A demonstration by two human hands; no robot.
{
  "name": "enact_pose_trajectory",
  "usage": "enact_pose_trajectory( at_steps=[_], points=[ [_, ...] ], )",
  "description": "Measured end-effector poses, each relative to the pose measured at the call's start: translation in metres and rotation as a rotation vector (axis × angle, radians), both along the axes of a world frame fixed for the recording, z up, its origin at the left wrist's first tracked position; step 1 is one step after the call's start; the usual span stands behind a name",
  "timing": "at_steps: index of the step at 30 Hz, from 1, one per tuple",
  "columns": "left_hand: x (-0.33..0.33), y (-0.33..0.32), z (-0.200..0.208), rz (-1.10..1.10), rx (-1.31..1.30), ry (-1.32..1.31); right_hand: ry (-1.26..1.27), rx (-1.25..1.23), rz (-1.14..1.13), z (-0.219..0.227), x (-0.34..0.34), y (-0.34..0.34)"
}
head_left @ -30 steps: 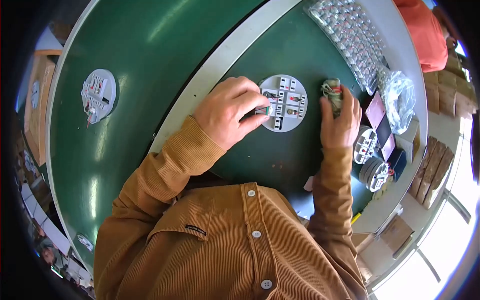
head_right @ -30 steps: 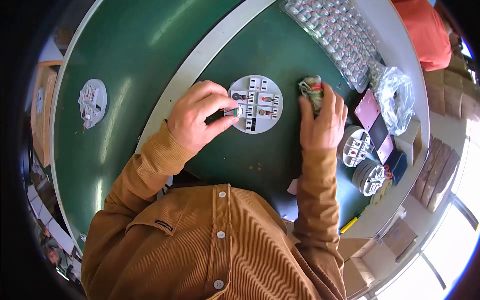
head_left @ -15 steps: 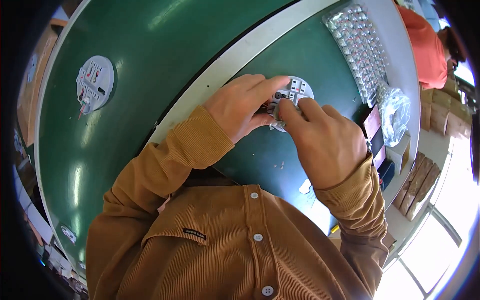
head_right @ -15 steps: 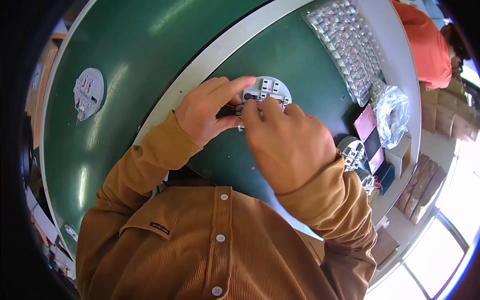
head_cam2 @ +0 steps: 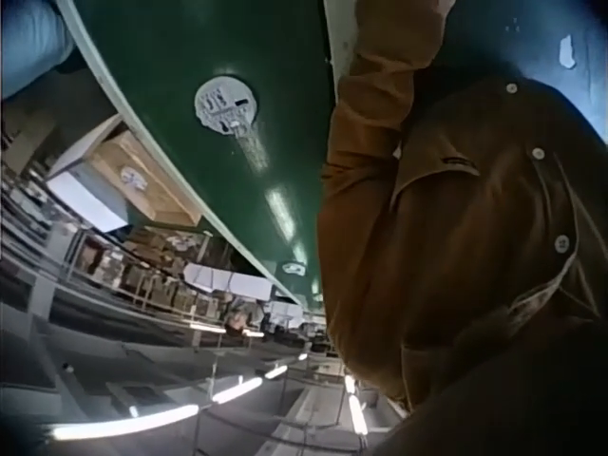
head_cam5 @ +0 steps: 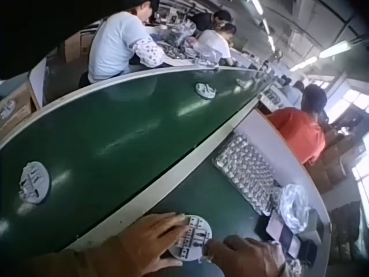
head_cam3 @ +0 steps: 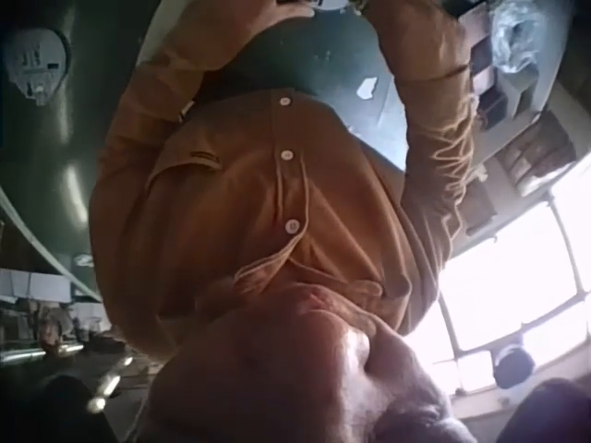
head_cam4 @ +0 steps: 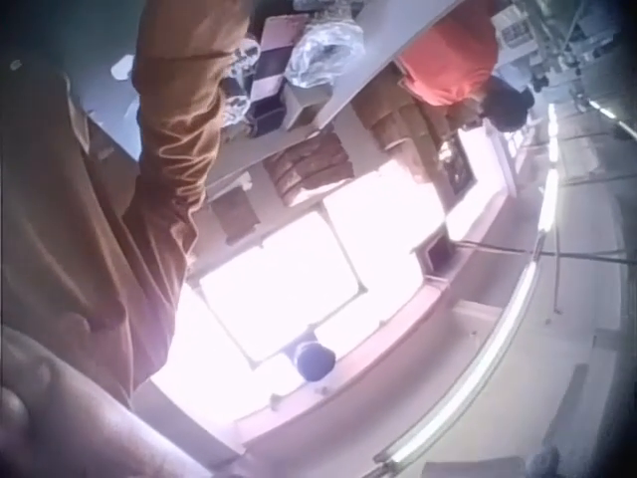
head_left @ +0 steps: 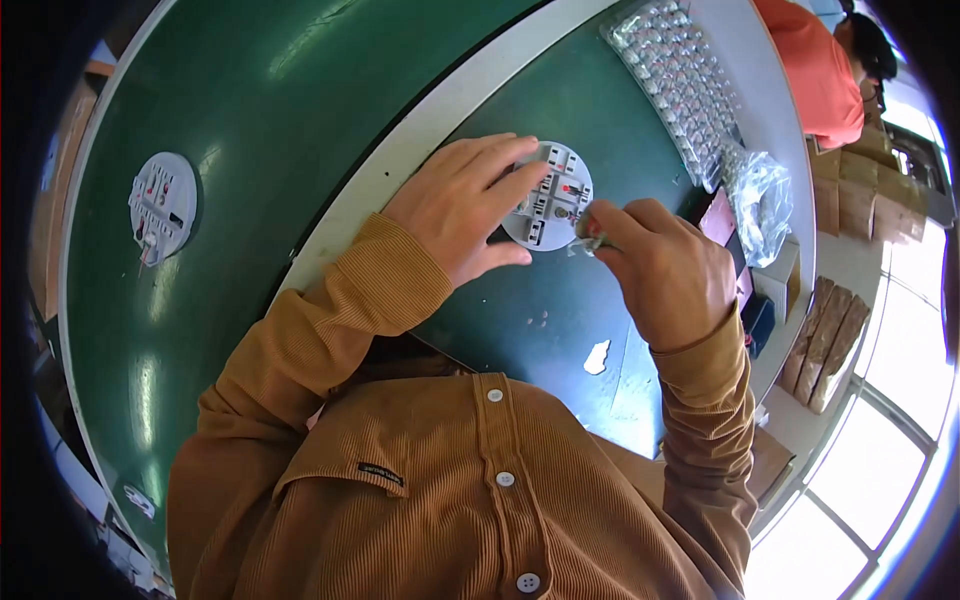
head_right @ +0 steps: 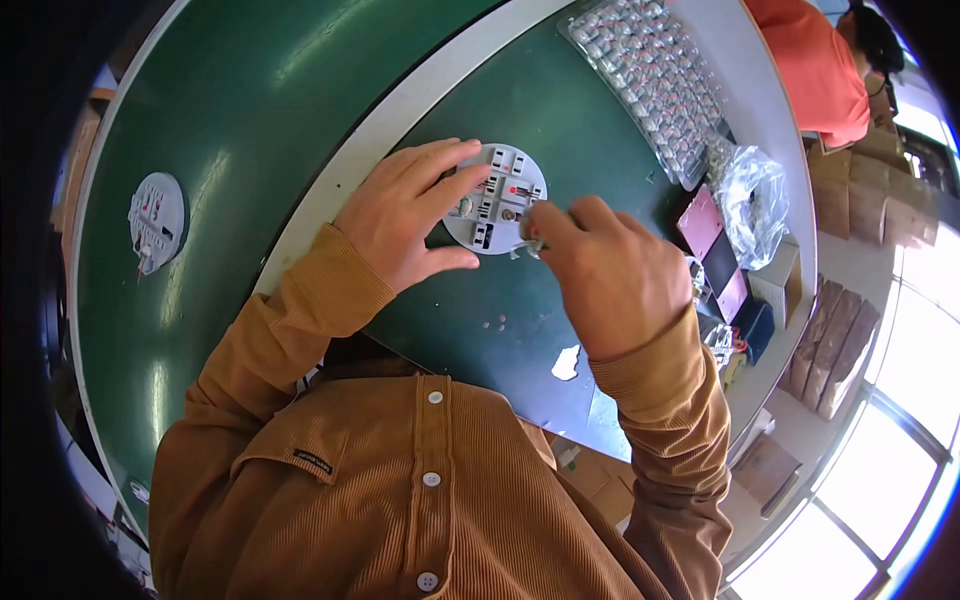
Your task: The person assembles electronic components onto circular bases by hand.
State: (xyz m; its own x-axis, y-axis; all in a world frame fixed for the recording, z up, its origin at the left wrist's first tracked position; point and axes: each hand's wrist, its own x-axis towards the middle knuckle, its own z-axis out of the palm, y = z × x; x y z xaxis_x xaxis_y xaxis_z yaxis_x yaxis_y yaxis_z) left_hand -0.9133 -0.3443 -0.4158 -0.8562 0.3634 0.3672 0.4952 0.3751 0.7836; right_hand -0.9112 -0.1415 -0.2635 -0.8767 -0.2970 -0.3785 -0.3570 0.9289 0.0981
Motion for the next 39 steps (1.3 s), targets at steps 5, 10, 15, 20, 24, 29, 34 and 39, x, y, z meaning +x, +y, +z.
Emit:
enact_pose_trajectory(
  at_steps=[5,10,15,20,24,29,34,39],
  points=[
    [-0.001,-0.003,-0.008,-0.041,-0.044,-0.063,0.014,0.14,0.216,-0.01,-0.013,-0.02],
    [-0.003,0.001,-0.012,-0.054,-0.03,-0.061,-0.014,0.188,0.394,-0.009,-0.032,-0.026],
    [-0.011,0.005,-0.019,-0.057,-0.048,-0.029,-0.041,0.001,0.463,-0.01,-0.058,-0.026],
    [-0.011,0.008,-0.024,-0.05,-0.038,-0.024,-0.43,0.153,0.087,-0.014,-0.069,-0.019],
    [-0.014,0.008,-0.029,-0.023,0.012,0.015,-0.503,-0.332,-0.285,-0.031,-0.061,0.015],
    [-0.021,0.012,-0.029,-0.06,0.017,-0.007,-0.159,-0.318,-0.282,-0.032,-0.025,0.006],
    [-0.025,0.011,-0.027,-0.097,0.004,-0.021,0.173,-0.015,0.533,-0.021,-0.039,-0.016],
    [-0.026,0.014,-0.036,-0.068,-0.042,-0.014,-0.035,0.149,0.448,-0.026,-0.059,-0.02]
  ],
)
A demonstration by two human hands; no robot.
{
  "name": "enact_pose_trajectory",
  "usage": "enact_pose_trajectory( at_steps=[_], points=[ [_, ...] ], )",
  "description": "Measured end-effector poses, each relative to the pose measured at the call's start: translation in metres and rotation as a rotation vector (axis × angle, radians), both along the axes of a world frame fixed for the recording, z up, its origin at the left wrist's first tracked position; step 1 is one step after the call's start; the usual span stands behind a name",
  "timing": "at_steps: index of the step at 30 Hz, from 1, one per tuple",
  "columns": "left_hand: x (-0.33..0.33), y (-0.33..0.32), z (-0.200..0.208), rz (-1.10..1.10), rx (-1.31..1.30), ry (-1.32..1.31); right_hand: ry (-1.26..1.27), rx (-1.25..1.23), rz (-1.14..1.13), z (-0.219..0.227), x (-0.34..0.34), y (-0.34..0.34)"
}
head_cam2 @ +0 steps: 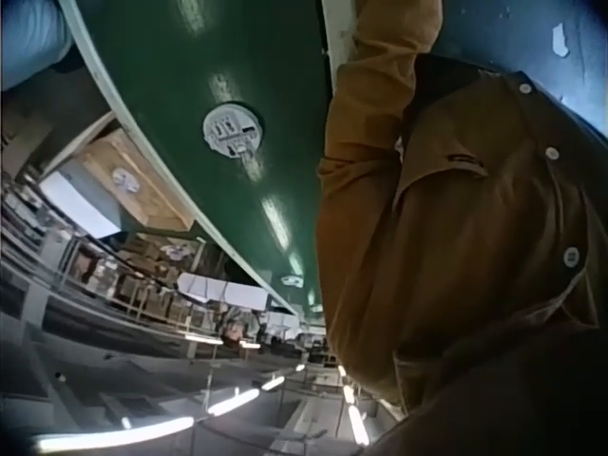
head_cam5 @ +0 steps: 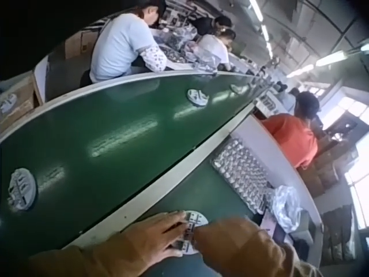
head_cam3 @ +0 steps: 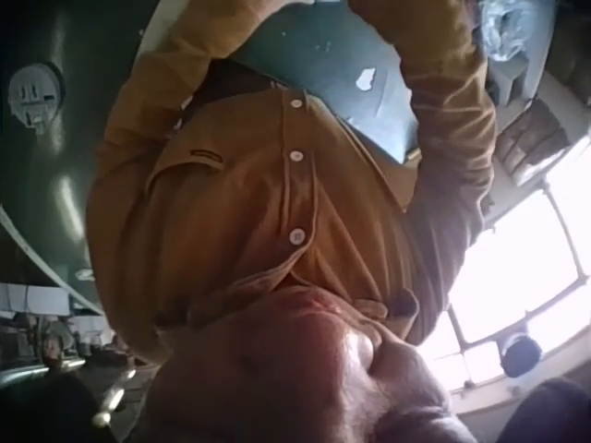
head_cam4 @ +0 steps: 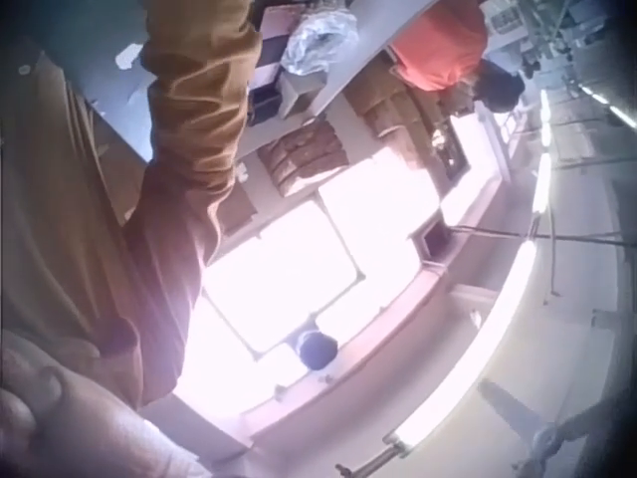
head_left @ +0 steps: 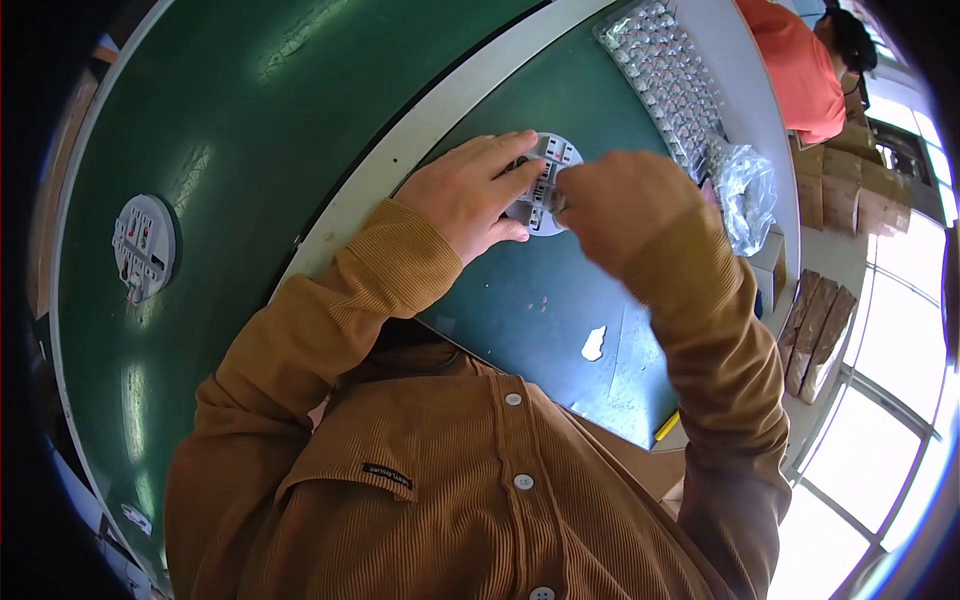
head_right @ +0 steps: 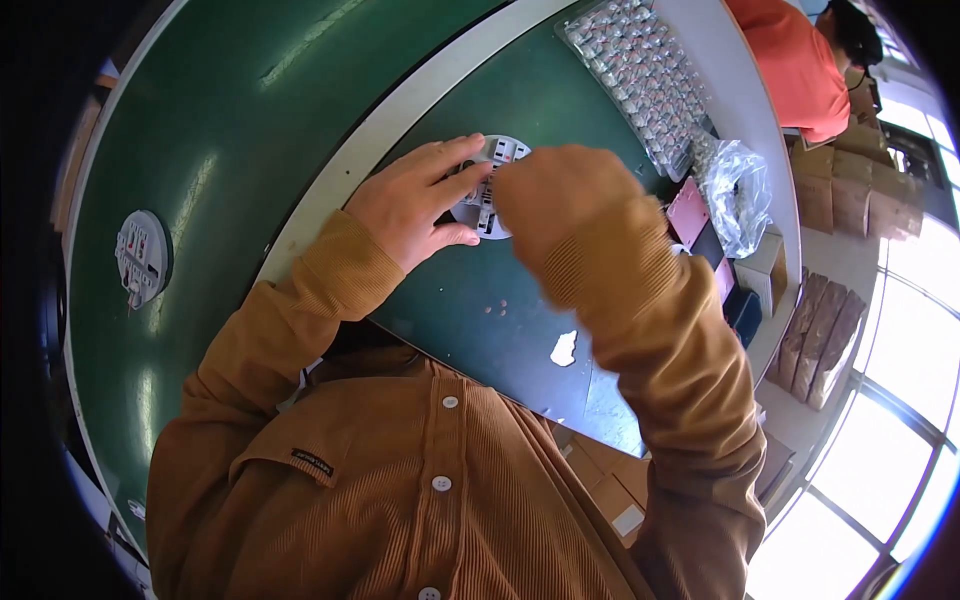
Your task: The person assembles electronic components onto circular bases by hand.
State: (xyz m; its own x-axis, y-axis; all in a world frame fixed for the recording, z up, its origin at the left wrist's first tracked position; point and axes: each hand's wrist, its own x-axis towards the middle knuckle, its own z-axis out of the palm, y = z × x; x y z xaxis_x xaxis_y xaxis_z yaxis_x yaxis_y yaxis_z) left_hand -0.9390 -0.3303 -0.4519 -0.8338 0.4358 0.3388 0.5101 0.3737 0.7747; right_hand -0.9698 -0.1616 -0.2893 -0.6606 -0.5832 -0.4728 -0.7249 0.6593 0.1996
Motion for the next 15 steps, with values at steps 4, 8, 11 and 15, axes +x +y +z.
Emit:
enact_pose_trajectory(
  at_steps=[4,8,11,15],
  points=[
    [-0.007,0.005,0.001,-0.019,0.063,0.031,-0.708,-0.468,-0.93,-0.013,-0.019,0.067],
    [-0.01,0.005,-0.002,-0.008,0.067,0.024,-0.393,-0.588,-0.893,-0.023,0.024,0.069],
    [-0.011,0.004,-0.005,-0.028,0.056,0.037,-0.189,-0.528,-0.729,-0.022,0.029,0.057],
    [-0.014,0.005,-0.007,-0.016,0.022,0.061,0.058,-0.193,-0.215,-0.007,0.009,0.028]
  ],
)
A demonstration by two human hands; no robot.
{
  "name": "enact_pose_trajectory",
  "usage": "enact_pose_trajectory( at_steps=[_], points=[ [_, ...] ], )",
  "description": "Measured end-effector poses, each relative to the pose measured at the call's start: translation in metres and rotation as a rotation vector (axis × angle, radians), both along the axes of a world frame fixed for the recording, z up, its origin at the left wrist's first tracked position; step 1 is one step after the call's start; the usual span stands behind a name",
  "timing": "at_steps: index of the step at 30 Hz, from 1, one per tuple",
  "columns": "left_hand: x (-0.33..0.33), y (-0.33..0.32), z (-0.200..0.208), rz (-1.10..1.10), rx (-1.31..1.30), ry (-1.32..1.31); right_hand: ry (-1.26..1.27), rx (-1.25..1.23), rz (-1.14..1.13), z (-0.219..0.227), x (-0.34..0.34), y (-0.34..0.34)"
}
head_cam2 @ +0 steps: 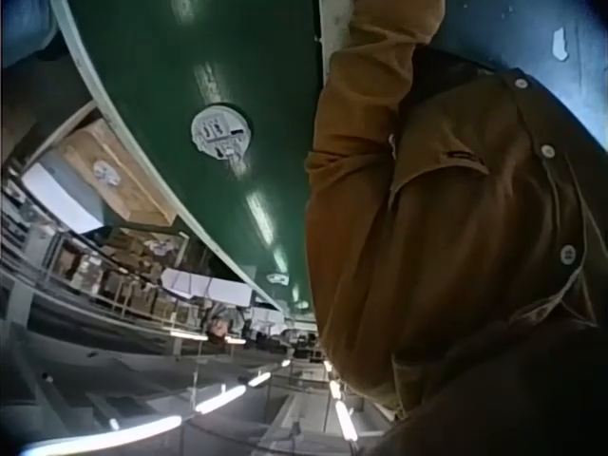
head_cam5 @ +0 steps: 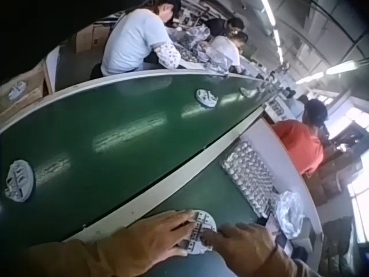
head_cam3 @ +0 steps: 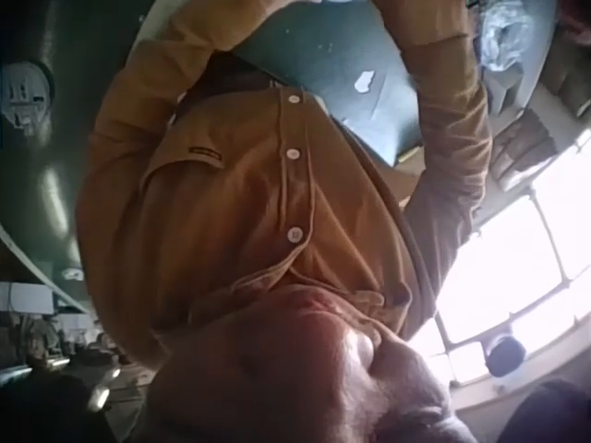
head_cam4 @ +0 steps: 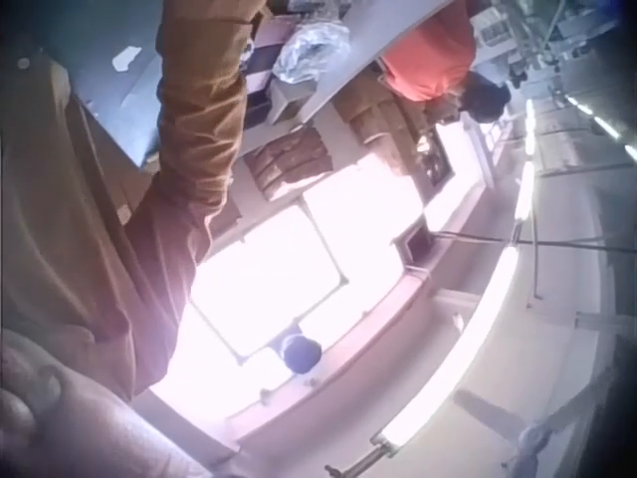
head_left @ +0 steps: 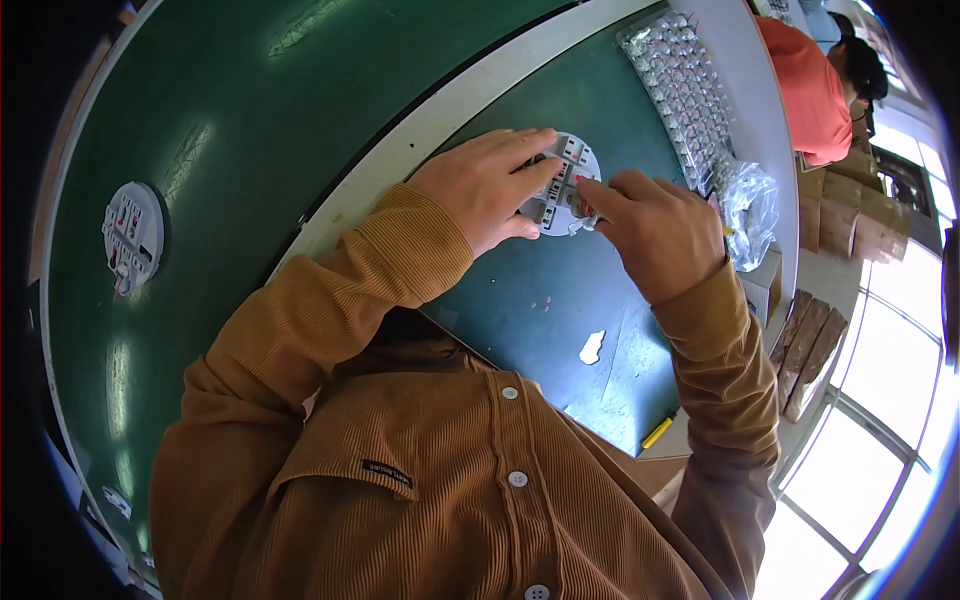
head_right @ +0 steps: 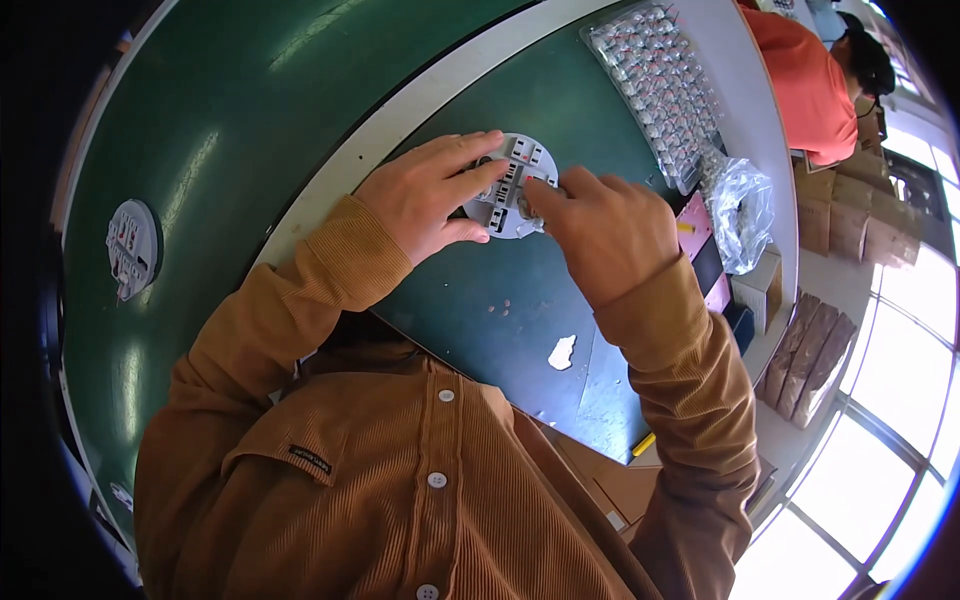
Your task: The person assembles electronic components onto circular bases by hand.
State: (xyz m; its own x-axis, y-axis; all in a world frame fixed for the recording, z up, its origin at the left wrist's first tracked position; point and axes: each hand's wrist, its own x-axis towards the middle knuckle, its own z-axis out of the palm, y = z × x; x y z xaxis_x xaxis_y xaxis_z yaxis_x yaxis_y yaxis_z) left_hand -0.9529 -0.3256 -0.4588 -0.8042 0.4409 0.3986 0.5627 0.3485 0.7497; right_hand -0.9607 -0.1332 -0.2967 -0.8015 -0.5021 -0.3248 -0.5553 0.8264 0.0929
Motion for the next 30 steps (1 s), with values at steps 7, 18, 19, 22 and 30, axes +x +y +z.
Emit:
enact_pose_trajectory(
  at_steps=[7,18,19,22,30],
  points=[
    [-0.002,0.003,-0.005,-0.025,0.028,-0.054,-0.048,0.291,0.247,0.0,-0.019,-0.014],
    [-0.013,-0.009,0.009,-0.06,0.057,-0.079,-0.137,-0.268,-0.774,-0.038,0.005,0.045],
    [-0.014,-0.007,0.012,-0.1,0.07,-0.078,0.007,-0.396,-0.92,-0.044,0.02,0.054],
    [-0.013,-0.005,0.007,-0.114,0.085,-0.049,0.2,-0.627,-0.841,-0.061,0.044,0.061],
    [-0.016,0.015,0.028,-0.195,0.192,0.143,-0.995,-2.508,-0.942,-0.111,0.022,0.036]
  ],
)
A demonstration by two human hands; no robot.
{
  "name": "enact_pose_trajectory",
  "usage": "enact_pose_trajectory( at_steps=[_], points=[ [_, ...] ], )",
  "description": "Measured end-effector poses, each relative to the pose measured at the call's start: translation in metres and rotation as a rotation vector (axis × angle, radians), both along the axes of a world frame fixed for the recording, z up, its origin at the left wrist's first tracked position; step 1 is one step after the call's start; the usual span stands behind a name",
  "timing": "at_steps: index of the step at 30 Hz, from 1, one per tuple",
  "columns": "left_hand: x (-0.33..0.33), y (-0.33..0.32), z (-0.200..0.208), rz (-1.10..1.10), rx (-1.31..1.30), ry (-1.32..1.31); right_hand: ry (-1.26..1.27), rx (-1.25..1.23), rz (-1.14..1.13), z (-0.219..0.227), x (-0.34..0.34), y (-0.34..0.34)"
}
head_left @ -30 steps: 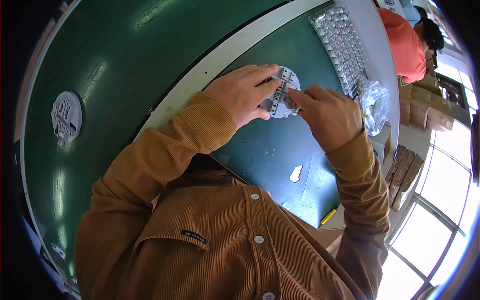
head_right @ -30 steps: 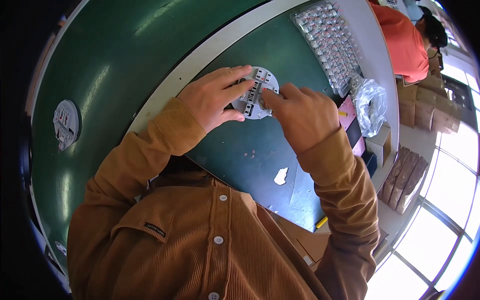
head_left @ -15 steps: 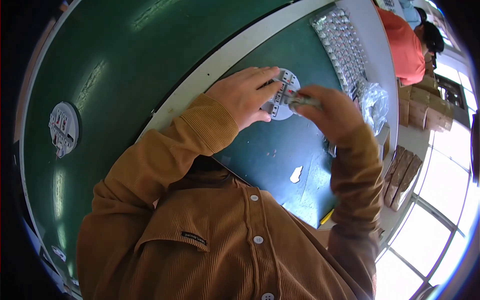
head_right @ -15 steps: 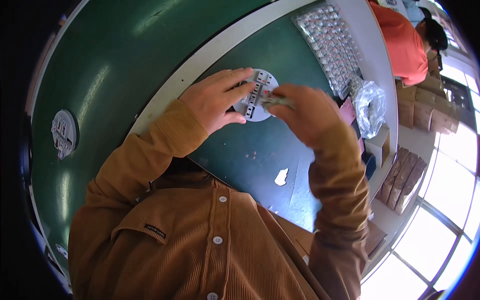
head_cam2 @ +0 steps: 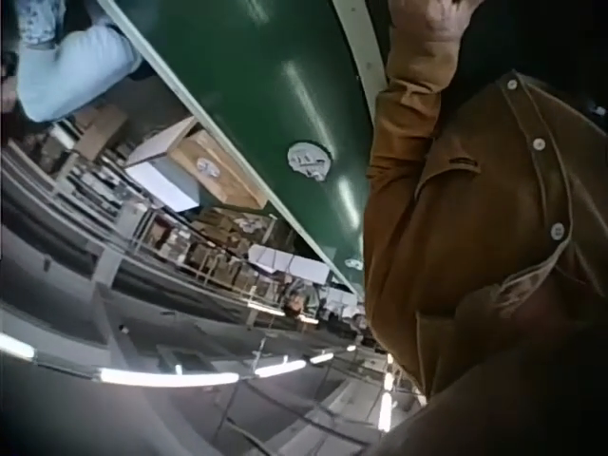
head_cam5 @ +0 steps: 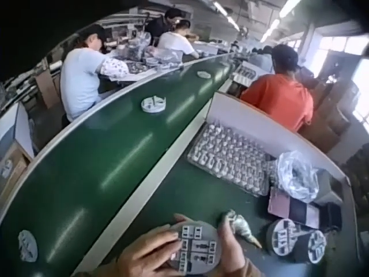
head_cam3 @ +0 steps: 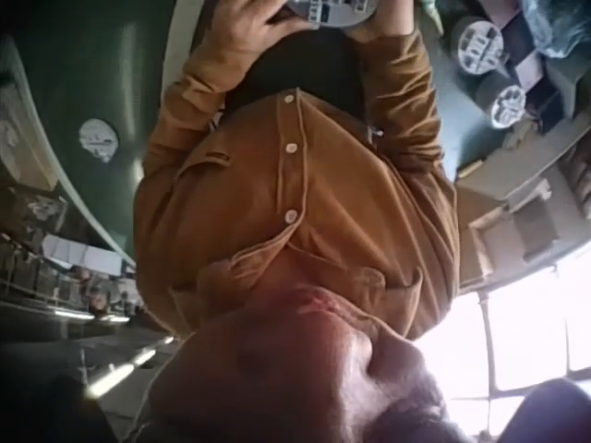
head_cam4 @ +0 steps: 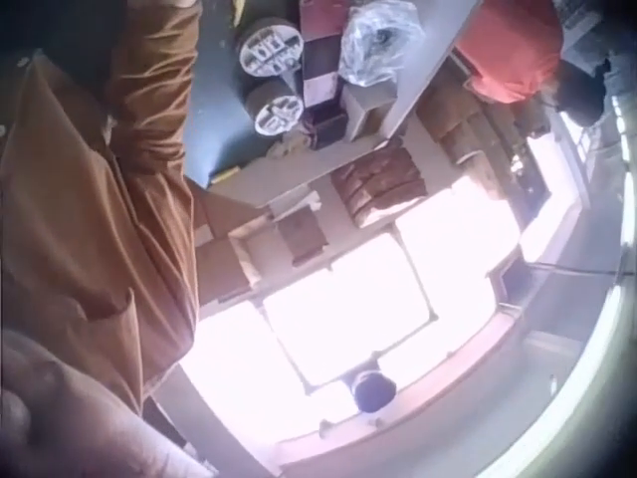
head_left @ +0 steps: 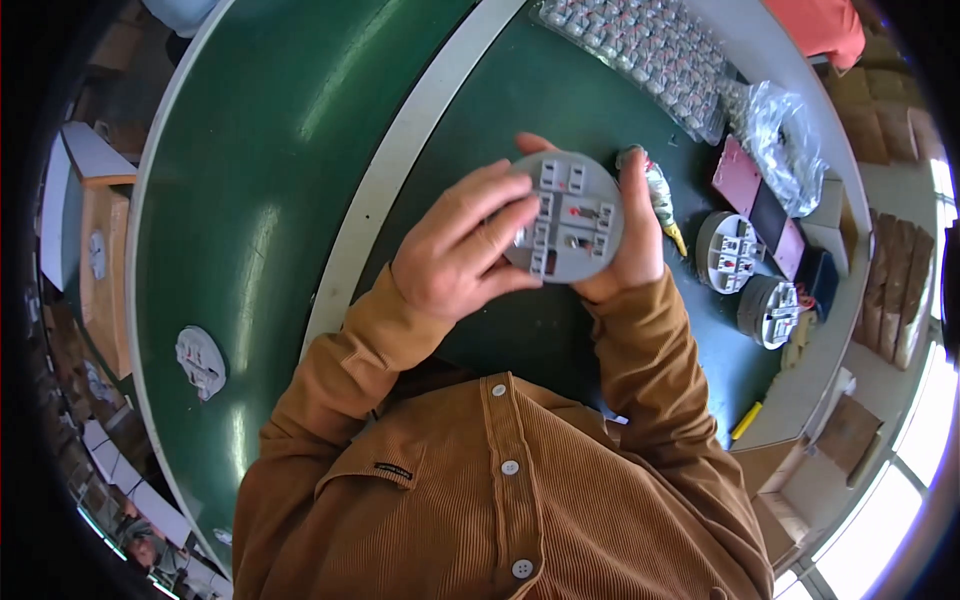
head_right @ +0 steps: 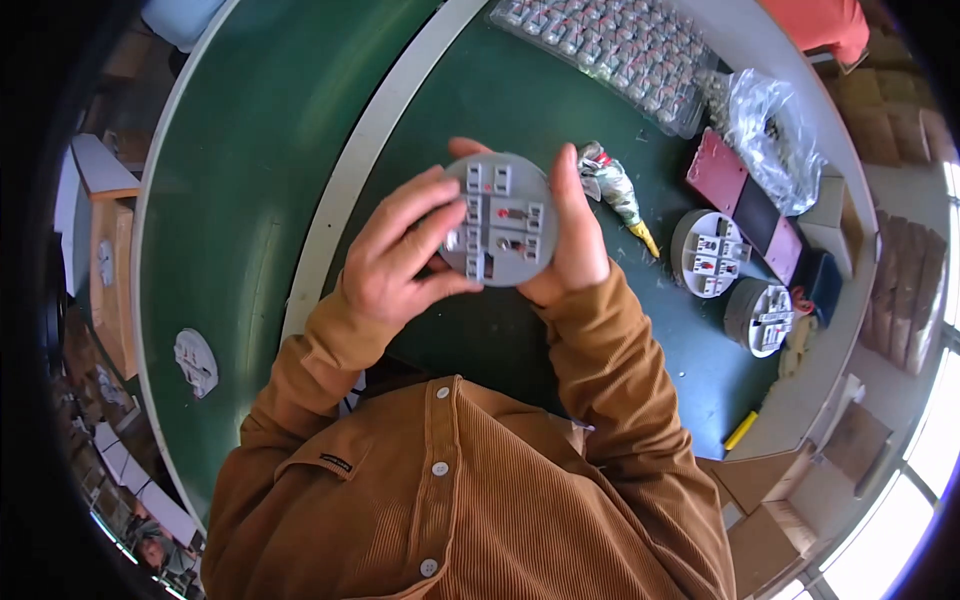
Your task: The person assembles electronic components onto circular bases by hand.
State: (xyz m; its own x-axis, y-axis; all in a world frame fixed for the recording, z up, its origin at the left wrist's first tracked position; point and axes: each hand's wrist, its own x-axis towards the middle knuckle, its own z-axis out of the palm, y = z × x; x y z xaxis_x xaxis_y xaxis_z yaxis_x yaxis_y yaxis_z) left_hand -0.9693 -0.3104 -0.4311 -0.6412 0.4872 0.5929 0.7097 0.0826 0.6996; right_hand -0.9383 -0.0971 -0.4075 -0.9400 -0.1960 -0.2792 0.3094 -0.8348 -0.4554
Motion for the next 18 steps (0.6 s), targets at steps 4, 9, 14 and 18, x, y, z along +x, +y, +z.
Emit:
enact_pose_trajectory(
  at_steps=[4,9,14,18],
  points=[
    [-0.003,0.006,0.024,0.285,-0.288,0.015,0.088,-0.046,-0.014,-0.025,-0.007,-0.006],
    [0.033,0.029,0.056,0.25,-0.328,-0.693,0.229,0.293,-0.139,-0.027,-0.007,-0.018],
    [0.028,0.045,0.059,0.242,-0.403,-0.693,0.381,0.465,-0.079,-0.036,-0.002,-0.013],
    [0.028,0.048,0.058,0.252,-0.509,-0.496,0.444,0.597,-0.039,-0.027,0.001,-0.007]
  ],
)
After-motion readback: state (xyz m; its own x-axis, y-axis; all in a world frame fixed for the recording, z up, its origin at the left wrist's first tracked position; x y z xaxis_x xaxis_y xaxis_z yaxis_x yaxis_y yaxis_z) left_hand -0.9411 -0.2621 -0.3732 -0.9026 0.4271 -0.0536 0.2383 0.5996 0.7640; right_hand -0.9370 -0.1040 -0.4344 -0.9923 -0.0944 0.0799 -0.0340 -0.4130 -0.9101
